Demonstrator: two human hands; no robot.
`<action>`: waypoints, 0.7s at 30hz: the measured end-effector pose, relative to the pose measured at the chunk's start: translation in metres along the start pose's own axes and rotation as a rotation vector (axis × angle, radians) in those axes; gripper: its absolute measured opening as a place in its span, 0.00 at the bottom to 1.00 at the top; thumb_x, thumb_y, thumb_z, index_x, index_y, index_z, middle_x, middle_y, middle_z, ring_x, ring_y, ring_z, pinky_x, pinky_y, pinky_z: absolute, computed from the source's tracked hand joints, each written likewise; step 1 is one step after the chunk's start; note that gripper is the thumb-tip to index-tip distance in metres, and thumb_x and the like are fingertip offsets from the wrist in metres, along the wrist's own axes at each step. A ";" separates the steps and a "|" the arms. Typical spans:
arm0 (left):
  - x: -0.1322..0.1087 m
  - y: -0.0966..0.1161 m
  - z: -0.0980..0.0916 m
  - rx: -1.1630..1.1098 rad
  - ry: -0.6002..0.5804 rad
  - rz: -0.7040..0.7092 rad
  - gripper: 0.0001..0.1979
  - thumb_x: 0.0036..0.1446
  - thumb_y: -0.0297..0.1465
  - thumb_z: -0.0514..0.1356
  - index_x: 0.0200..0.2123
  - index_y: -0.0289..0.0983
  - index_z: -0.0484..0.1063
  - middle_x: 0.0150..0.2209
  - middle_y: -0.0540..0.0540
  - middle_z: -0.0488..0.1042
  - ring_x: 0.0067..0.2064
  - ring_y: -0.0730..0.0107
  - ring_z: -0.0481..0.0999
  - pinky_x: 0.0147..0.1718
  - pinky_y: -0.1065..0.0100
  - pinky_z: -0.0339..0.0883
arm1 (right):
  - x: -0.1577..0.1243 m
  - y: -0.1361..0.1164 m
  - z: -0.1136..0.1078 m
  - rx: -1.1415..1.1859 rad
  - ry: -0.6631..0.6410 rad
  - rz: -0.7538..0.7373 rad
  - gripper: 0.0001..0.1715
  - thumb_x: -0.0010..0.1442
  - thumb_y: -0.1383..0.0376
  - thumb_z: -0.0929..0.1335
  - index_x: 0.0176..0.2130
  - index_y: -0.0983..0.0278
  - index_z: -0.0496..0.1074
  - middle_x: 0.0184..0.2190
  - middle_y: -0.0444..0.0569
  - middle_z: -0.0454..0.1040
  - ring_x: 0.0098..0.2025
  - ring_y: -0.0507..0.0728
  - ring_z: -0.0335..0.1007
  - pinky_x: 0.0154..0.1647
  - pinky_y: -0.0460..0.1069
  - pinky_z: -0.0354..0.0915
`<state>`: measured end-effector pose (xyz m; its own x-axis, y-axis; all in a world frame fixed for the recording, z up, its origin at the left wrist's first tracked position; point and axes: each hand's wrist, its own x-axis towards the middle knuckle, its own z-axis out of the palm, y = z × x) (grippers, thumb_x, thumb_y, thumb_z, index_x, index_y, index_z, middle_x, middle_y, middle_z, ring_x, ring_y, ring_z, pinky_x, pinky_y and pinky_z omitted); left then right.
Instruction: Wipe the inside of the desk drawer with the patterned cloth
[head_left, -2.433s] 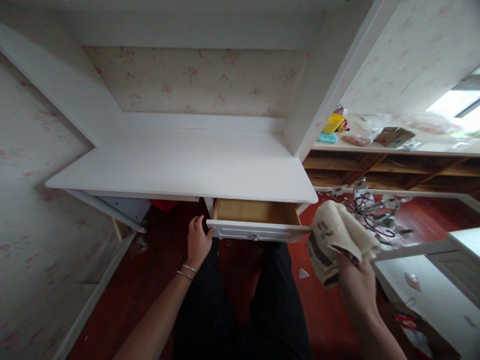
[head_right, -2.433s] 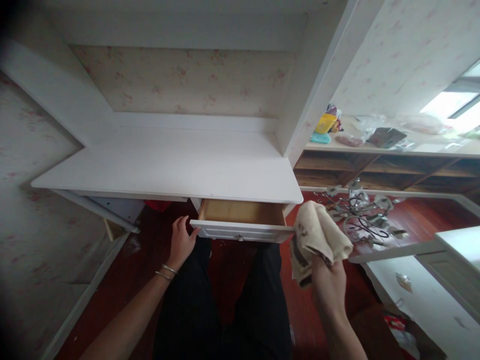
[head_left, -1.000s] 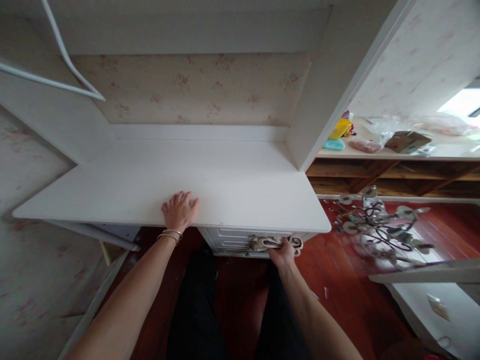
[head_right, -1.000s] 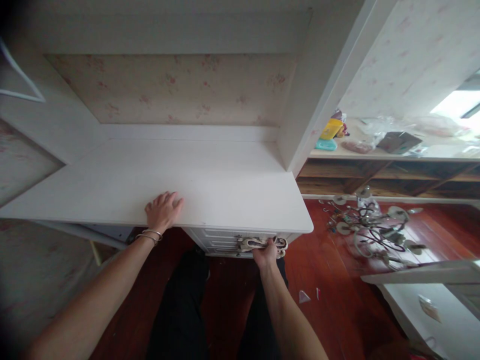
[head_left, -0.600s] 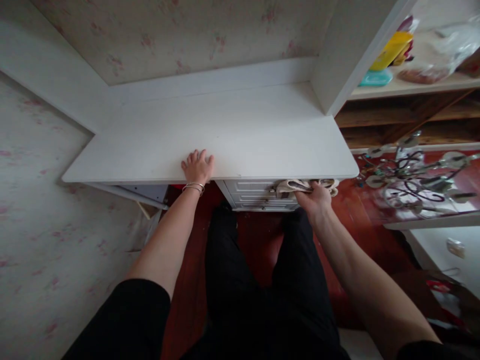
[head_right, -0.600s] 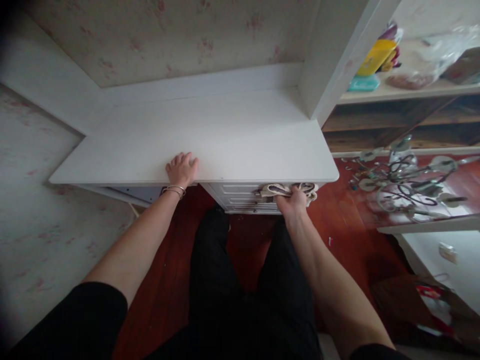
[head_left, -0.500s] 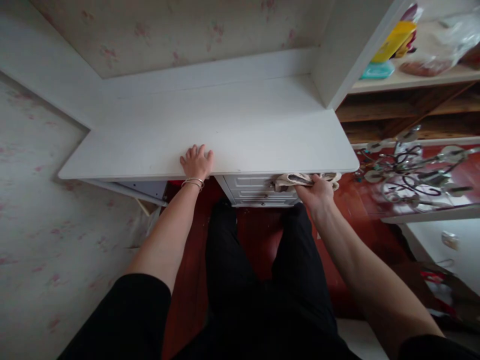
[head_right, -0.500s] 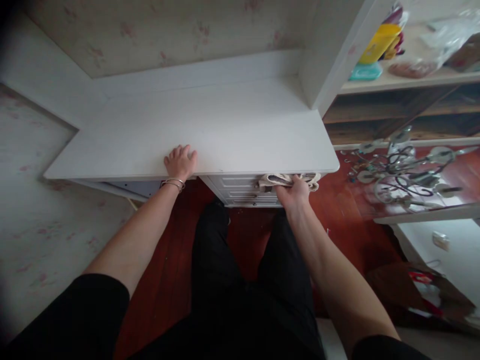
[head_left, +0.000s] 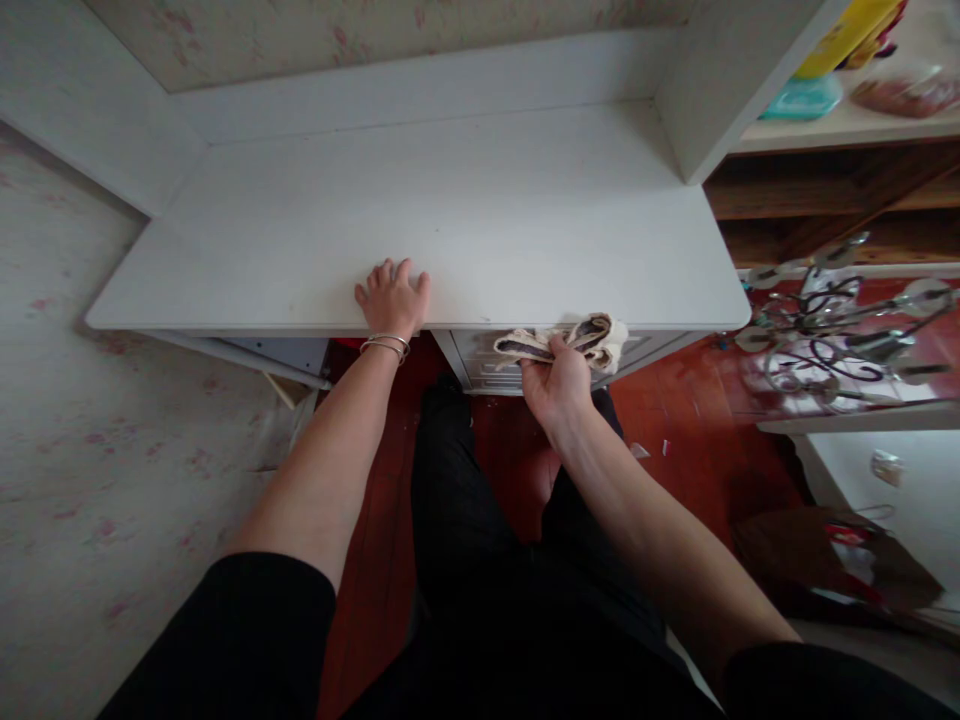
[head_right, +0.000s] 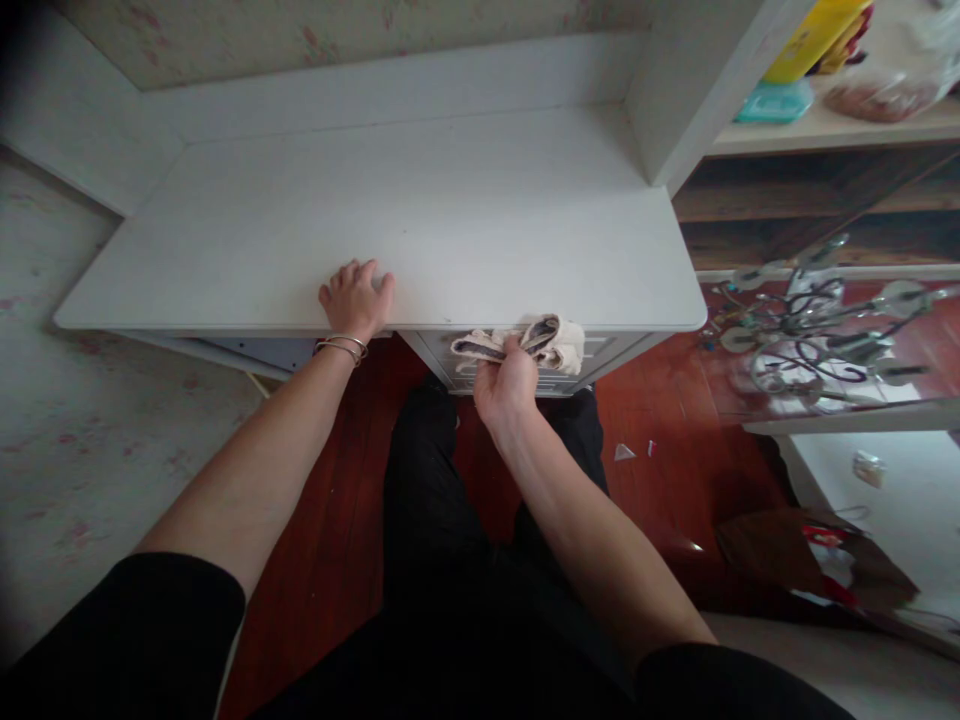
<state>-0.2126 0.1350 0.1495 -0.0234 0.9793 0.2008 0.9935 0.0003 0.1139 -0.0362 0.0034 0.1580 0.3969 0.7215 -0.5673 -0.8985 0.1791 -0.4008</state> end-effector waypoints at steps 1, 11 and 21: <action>0.000 0.000 0.000 -0.004 -0.002 0.000 0.26 0.64 0.45 0.43 0.60 0.44 0.62 0.64 0.41 0.58 0.64 0.51 0.54 0.61 0.43 0.44 | -0.008 0.005 0.002 0.004 -0.030 0.019 0.15 0.69 0.73 0.56 0.50 0.64 0.64 0.35 0.41 0.76 0.36 0.49 0.75 0.48 0.53 0.72; 0.001 0.002 -0.002 -0.020 -0.001 -0.012 0.26 0.64 0.44 0.43 0.60 0.44 0.63 0.64 0.41 0.59 0.63 0.50 0.56 0.60 0.43 0.44 | -0.008 0.076 0.019 0.065 -0.087 0.343 0.17 0.67 0.74 0.56 0.51 0.66 0.66 0.33 0.42 0.78 0.38 0.51 0.76 0.50 0.55 0.70; 0.004 0.001 -0.001 0.001 0.032 -0.024 0.24 0.63 0.45 0.46 0.59 0.45 0.65 0.63 0.42 0.61 0.62 0.52 0.58 0.59 0.45 0.47 | 0.080 0.077 -0.053 -0.052 0.149 0.338 0.19 0.68 0.73 0.52 0.44 0.66 0.68 0.25 0.41 0.75 0.28 0.50 0.73 0.39 0.48 0.73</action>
<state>-0.2118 0.1382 0.1515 -0.0505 0.9721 0.2292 0.9927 0.0238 0.1178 -0.0634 0.0395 0.0432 0.1054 0.6282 -0.7709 -0.9743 -0.0900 -0.2065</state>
